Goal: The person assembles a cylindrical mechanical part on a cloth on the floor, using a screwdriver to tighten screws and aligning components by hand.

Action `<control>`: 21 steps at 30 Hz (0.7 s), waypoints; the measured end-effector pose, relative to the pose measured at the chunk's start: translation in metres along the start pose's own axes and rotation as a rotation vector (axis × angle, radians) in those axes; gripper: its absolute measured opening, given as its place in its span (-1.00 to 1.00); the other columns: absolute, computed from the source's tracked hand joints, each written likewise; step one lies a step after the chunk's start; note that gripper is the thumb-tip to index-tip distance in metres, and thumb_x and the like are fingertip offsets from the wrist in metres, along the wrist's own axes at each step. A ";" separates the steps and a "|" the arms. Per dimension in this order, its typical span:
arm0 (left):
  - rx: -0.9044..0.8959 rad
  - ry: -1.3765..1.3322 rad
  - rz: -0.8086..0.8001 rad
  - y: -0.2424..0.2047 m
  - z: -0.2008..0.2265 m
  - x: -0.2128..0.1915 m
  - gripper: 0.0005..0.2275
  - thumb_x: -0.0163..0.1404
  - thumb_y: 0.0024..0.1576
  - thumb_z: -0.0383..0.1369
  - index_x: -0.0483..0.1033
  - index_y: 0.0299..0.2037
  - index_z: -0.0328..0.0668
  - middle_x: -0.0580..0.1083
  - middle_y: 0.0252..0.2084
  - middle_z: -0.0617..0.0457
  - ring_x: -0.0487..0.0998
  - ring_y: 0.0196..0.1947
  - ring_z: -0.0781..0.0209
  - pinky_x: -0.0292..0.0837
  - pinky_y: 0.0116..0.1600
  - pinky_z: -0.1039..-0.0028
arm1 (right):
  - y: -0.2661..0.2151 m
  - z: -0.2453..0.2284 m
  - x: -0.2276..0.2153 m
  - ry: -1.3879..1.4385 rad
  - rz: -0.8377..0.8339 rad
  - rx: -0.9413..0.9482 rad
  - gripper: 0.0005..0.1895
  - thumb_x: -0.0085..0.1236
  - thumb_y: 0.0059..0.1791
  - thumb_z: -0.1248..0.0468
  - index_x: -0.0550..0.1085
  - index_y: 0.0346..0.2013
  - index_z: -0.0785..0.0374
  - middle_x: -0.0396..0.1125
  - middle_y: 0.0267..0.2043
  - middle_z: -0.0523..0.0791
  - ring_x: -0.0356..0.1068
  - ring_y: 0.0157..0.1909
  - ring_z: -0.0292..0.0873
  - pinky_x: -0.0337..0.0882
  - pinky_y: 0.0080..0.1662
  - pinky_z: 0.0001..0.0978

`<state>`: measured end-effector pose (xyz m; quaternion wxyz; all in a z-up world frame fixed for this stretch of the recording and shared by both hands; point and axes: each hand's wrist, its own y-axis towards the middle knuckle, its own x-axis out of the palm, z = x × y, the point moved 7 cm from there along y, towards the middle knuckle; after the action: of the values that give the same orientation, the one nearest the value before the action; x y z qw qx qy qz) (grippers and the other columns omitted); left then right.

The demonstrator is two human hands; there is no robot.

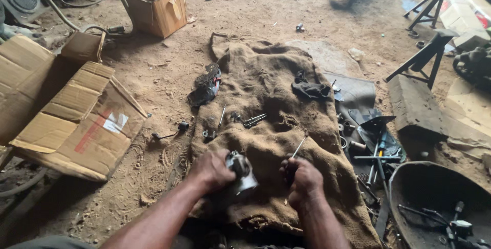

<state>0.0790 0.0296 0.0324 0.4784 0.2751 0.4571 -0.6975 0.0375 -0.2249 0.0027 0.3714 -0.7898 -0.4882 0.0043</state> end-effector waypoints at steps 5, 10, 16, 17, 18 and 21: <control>-0.038 -0.176 -0.119 0.010 0.041 -0.005 -0.73 0.16 0.06 -0.20 0.53 -0.07 0.00 0.50 -0.31 0.11 0.49 -0.36 0.24 0.52 -0.24 0.38 | -0.015 -0.022 0.001 0.114 0.004 -0.005 -0.90 0.00 0.09 0.28 0.47 -0.18 0.19 0.39 -0.37 -0.15 0.41 -0.36 -0.23 0.47 -0.27 -0.41; 0.155 -0.078 -0.069 0.022 0.082 0.015 -0.54 0.22 -0.01 -0.20 0.48 0.12 0.05 0.58 -0.03 -0.04 0.60 -0.04 0.03 0.53 0.09 0.28 | 0.000 -0.024 -0.018 0.185 -0.068 -0.042 -0.92 -0.01 0.05 0.31 0.45 -0.24 0.21 0.41 -0.39 -0.11 0.43 -0.40 -0.17 0.51 -0.29 -0.37; 0.219 -0.036 -0.138 0.007 0.086 0.071 -0.16 0.22 0.02 -0.11 -0.02 0.51 0.30 0.39 0.29 -0.02 0.43 0.26 -0.04 0.31 0.35 0.22 | 0.040 -0.006 -0.058 0.098 0.054 -0.066 -0.91 0.06 0.03 0.32 0.51 -0.20 0.15 0.42 -0.40 -0.13 0.39 -0.42 -0.17 0.41 -0.35 -0.37; 0.252 -0.025 -0.096 0.003 0.086 0.075 -0.17 0.21 0.04 -0.10 -0.04 0.51 0.27 0.38 0.31 -0.02 0.43 0.26 -0.05 0.31 0.36 0.22 | 0.044 -0.001 -0.060 0.090 0.056 -0.088 -0.92 0.07 0.03 0.32 0.51 -0.20 0.16 0.42 -0.40 -0.12 0.38 -0.43 -0.17 0.41 -0.36 -0.37; 0.288 -0.013 -0.047 0.001 0.089 0.073 -0.17 0.20 0.06 -0.09 -0.05 0.52 0.24 0.38 0.32 -0.03 0.43 0.27 -0.06 0.32 0.37 0.22 | 0.046 0.000 -0.056 0.125 0.004 -0.158 -0.91 0.05 0.03 0.32 0.50 -0.20 0.15 0.43 -0.40 -0.12 0.39 -0.43 -0.17 0.43 -0.35 -0.37; 0.276 0.057 -0.003 -0.003 0.088 0.067 -0.03 0.25 0.02 -0.13 -0.25 0.54 0.16 0.34 0.31 -0.08 0.39 0.27 -0.10 0.27 0.38 0.20 | 0.049 -0.004 -0.046 0.186 -0.079 -0.263 -0.92 0.03 0.03 0.33 0.48 -0.22 0.15 0.44 -0.39 -0.12 0.42 -0.41 -0.19 0.47 -0.32 -0.36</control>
<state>0.0551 -0.0778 0.0161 0.4218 0.3573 0.3705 -0.7464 0.0526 -0.2747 -0.0395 0.3083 -0.8088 -0.4786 -0.1471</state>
